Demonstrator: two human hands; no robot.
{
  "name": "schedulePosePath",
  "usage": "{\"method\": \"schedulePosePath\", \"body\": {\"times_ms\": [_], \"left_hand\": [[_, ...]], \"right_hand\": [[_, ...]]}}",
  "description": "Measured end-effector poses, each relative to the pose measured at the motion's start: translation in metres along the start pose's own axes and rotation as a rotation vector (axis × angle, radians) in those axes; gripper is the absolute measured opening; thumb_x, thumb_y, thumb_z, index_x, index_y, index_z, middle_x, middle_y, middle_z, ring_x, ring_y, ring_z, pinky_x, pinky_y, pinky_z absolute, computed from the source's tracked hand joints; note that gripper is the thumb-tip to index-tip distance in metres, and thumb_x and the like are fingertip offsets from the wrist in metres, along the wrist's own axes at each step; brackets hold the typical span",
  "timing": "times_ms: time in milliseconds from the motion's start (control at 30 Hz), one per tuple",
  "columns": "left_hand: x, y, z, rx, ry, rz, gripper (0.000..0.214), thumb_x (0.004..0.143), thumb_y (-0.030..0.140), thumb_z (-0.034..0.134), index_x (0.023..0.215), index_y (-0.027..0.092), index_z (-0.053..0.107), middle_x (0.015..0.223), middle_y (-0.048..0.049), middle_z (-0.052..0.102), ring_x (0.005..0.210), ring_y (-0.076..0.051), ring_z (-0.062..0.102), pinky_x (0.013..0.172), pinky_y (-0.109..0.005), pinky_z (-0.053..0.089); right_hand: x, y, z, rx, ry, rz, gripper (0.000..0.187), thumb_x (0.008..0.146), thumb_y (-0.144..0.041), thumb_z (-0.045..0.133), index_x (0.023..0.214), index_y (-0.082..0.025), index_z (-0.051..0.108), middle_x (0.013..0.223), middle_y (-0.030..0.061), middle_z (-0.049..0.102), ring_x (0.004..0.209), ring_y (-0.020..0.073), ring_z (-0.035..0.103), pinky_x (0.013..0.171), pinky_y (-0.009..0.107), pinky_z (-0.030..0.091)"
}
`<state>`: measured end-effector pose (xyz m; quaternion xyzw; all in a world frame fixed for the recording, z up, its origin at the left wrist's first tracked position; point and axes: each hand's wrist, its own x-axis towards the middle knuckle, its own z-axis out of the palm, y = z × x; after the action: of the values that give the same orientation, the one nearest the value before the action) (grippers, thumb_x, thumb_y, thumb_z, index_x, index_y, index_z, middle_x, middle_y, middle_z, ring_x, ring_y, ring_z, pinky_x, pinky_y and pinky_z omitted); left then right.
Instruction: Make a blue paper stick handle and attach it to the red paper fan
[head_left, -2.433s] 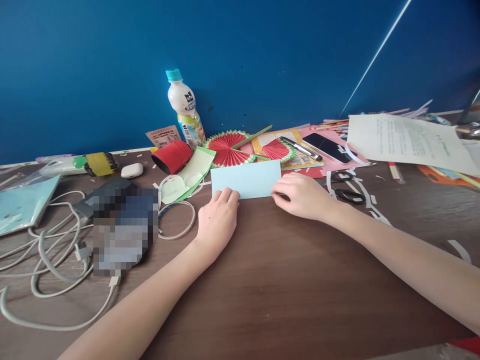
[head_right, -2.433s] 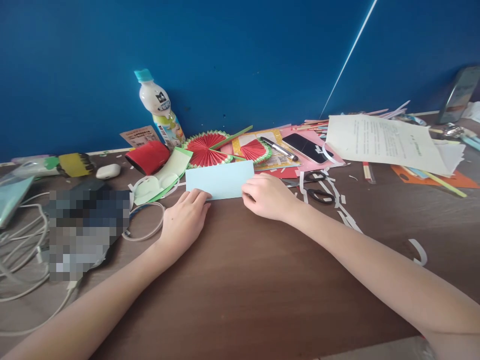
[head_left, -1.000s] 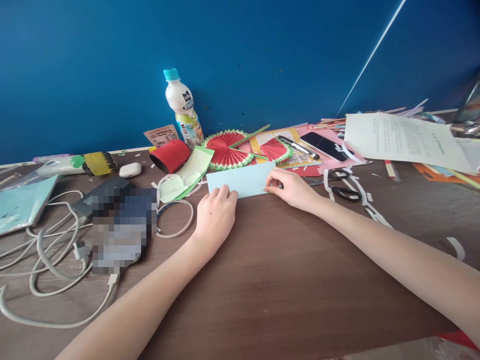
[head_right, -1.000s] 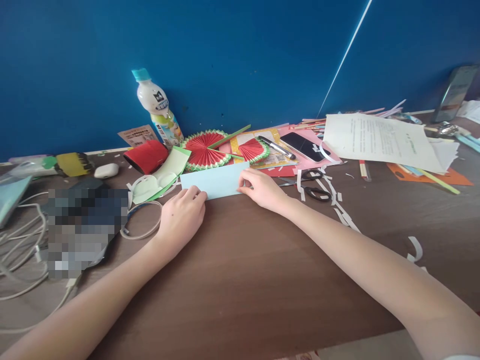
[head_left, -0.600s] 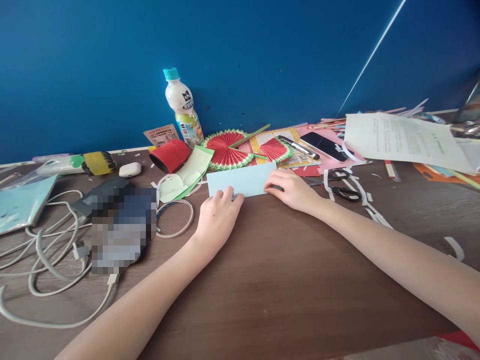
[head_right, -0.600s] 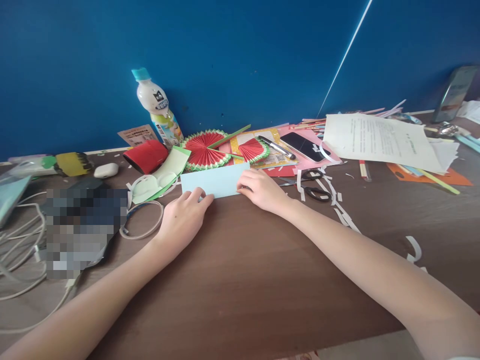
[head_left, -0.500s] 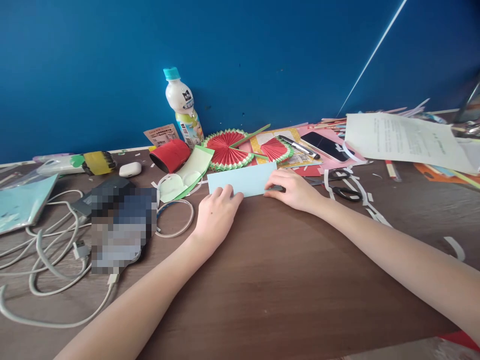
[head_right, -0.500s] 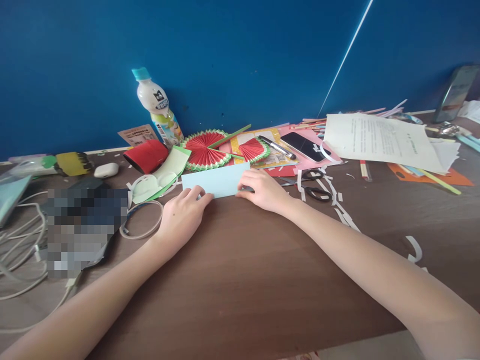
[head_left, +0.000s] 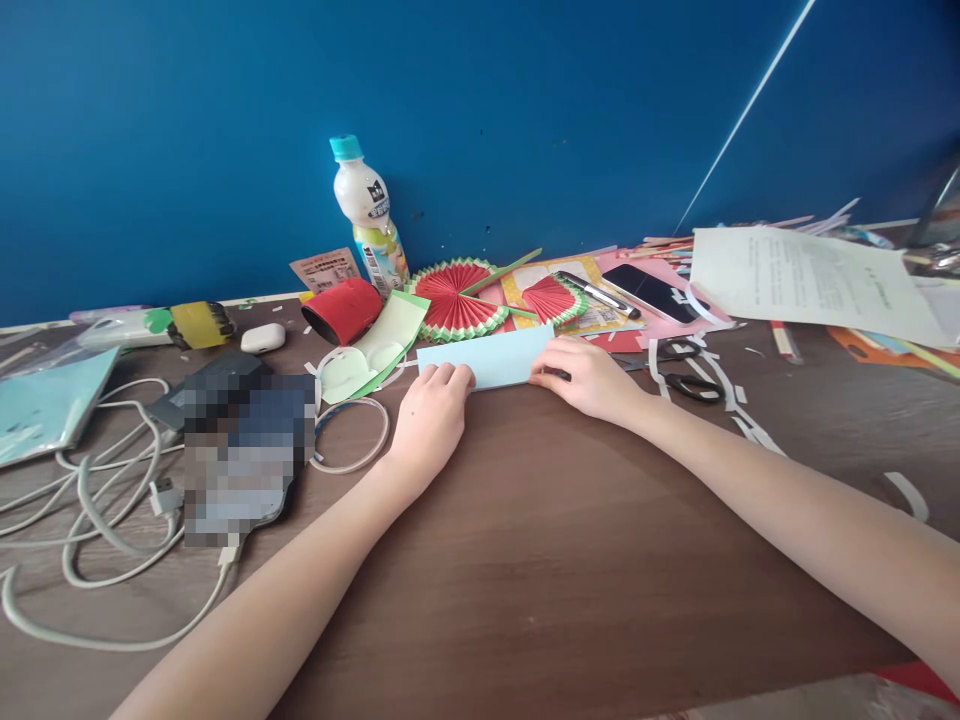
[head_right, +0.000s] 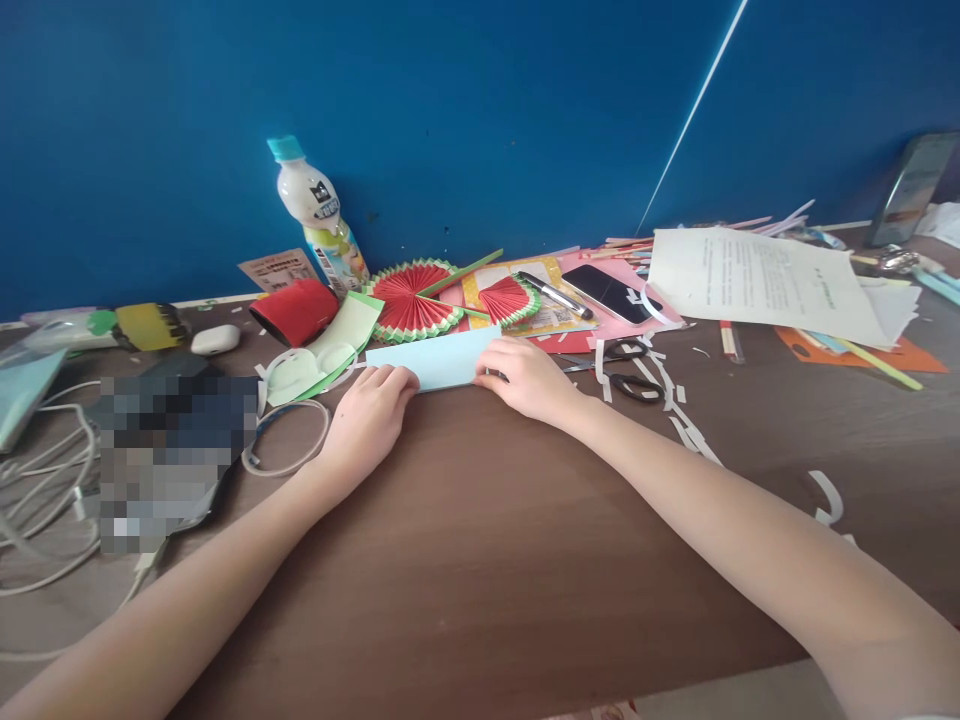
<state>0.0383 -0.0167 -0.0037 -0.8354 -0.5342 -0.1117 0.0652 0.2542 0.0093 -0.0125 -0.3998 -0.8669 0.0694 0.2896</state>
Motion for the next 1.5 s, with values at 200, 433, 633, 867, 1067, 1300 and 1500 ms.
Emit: {"method": "schedulePosePath", "body": {"times_ms": [200, 433, 633, 867, 1067, 1300, 1500], "left_hand": [[0.003, 0.000, 0.002, -0.123, -0.041, -0.049, 0.021, 0.087, 0.011, 0.031, 0.091, 0.016, 0.051, 0.087, -0.0064, 0.060, 0.080, -0.020, 0.049, 0.073, -0.031, 0.039], [0.000, 0.003, -0.001, 0.045, -0.052, 0.027, 0.031, 0.081, 0.003, 0.031, 0.093, 0.019, 0.054, 0.093, -0.0078, 0.056, 0.083, -0.022, 0.049, 0.071, -0.033, 0.039], [-0.008, 0.018, -0.006, 0.161, -0.048, 0.100, 0.025, 0.081, 0.010, 0.036, 0.088, 0.015, 0.059, 0.094, -0.0114, 0.056, 0.086, -0.023, 0.051, 0.075, -0.034, 0.041], [-0.017, 0.033, -0.005, 0.156, -0.029, 0.064, 0.040, 0.086, 0.025, 0.034, 0.122, 0.016, 0.048, 0.097, -0.0105, 0.056, 0.086, -0.023, 0.050, 0.070, -0.032, 0.045], [-0.017, 0.032, -0.002, 0.115, -0.017, 0.074, 0.033, 0.085, 0.022, 0.036, 0.111, 0.014, 0.055, 0.112, -0.0104, 0.053, 0.098, -0.022, 0.047, 0.079, -0.032, 0.047], [-0.017, 0.031, -0.003, 0.116, -0.065, 0.049, 0.039, 0.085, 0.019, 0.033, 0.121, 0.014, 0.050, 0.106, -0.0112, 0.052, 0.098, -0.023, 0.045, 0.075, -0.031, 0.048], [-0.018, 0.029, -0.002, 0.123, -0.061, 0.053, 0.044, 0.086, 0.019, 0.032, 0.127, 0.014, 0.046, 0.099, -0.0105, 0.054, 0.093, -0.023, 0.046, 0.076, -0.032, 0.048]], "right_hand": [[0.002, -0.001, 0.004, 0.107, -0.004, 0.129, 0.008, 0.081, -0.022, 0.053, 0.075, -0.018, 0.054, 0.070, 0.0012, 0.051, 0.067, 0.0144, 0.047, 0.063, 0.027, 0.037], [0.005, 0.001, 0.004, 0.197, -0.072, 0.257, 0.008, 0.080, -0.027, 0.054, 0.078, -0.020, 0.051, 0.068, -0.0018, 0.049, 0.064, 0.0127, 0.046, 0.059, 0.025, 0.035], [0.005, 0.000, 0.003, 0.187, -0.097, 0.266, 0.007, 0.081, -0.026, 0.053, 0.078, -0.020, 0.050, 0.070, -0.0012, 0.051, 0.066, 0.0136, 0.048, 0.062, 0.026, 0.037], [0.002, -0.006, 0.009, -0.105, 0.063, 0.021, 0.009, 0.083, -0.019, 0.050, 0.076, -0.017, 0.057, 0.083, 0.0068, 0.061, 0.083, 0.0215, 0.054, 0.075, 0.036, 0.042], [-0.007, -0.027, 0.017, -0.115, -0.037, -0.200, 0.031, 0.087, -0.013, 0.038, 0.110, -0.013, 0.059, 0.113, 0.0089, 0.064, 0.106, 0.0182, 0.058, 0.088, 0.031, 0.047], [-0.008, -0.040, 0.013, -0.298, -0.148, -0.016, 0.039, 0.087, -0.014, 0.034, 0.118, -0.012, 0.058, 0.117, 0.0111, 0.061, 0.106, 0.0210, 0.059, 0.081, 0.034, 0.052], [-0.009, -0.051, 0.005, -0.464, -0.175, 0.116, 0.039, 0.084, -0.016, 0.037, 0.112, -0.019, 0.063, 0.099, 0.0076, 0.070, 0.081, 0.0216, 0.067, 0.054, 0.028, 0.044]]}}
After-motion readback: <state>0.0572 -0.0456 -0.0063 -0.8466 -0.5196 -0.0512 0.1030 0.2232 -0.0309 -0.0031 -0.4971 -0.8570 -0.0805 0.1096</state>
